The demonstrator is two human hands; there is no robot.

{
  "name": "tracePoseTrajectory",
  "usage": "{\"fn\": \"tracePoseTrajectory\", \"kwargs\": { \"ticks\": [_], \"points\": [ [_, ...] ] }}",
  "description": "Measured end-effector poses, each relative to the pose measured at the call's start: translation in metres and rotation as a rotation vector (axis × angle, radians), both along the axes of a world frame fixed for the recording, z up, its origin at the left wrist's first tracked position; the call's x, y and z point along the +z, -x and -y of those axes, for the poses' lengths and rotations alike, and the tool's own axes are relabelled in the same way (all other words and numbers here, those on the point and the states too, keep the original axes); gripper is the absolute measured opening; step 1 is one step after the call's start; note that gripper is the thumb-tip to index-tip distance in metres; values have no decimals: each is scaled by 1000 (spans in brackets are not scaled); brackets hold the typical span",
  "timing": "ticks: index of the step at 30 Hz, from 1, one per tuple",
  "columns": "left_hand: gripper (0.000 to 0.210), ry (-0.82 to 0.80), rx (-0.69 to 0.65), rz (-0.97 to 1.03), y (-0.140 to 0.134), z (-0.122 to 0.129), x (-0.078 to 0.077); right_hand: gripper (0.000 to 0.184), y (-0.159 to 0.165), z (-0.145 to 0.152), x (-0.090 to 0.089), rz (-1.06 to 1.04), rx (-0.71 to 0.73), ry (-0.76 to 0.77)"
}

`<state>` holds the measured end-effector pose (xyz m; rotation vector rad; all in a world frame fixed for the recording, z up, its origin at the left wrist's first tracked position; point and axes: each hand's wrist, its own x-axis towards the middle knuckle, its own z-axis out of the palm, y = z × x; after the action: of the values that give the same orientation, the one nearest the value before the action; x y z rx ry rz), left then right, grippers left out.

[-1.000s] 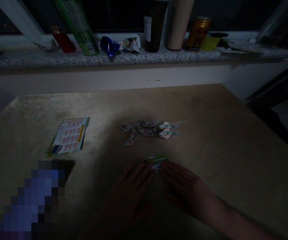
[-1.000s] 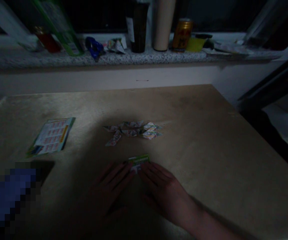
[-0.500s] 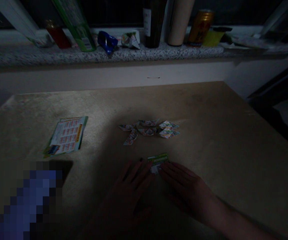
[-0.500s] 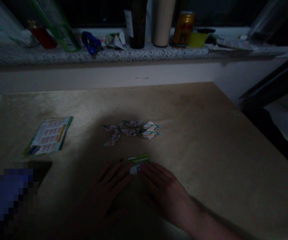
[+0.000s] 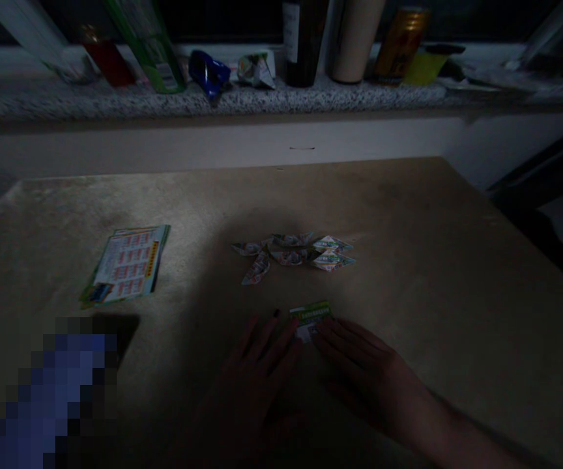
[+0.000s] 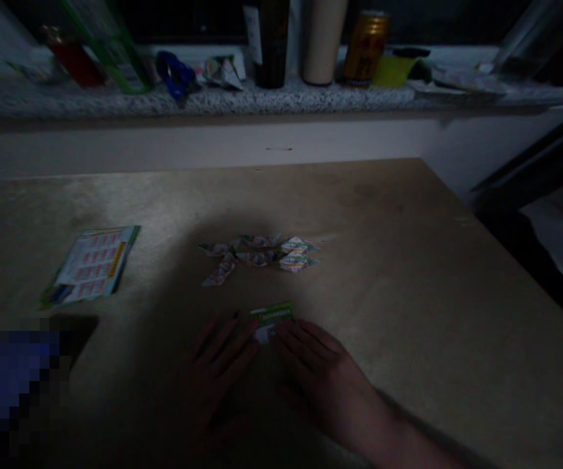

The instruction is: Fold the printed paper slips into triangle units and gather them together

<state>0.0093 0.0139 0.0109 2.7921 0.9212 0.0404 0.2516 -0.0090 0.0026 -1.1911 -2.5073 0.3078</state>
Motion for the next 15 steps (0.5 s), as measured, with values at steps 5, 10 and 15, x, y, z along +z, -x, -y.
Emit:
{"fn": "tracePoseTrajectory", "kwargs": {
  "ticks": [5, 10, 15],
  "points": [
    [71, -5, 6, -5, 0, 0, 0, 44, 1, 0, 0, 5, 3, -4],
    [67, -1, 14, 1, -1, 0, 2, 44, 1, 0, 0, 30, -5, -7],
    [63, -29, 2, -30, -3, 1, 4, 42, 2, 1, 0, 57, -3, -47]
  ]
}}
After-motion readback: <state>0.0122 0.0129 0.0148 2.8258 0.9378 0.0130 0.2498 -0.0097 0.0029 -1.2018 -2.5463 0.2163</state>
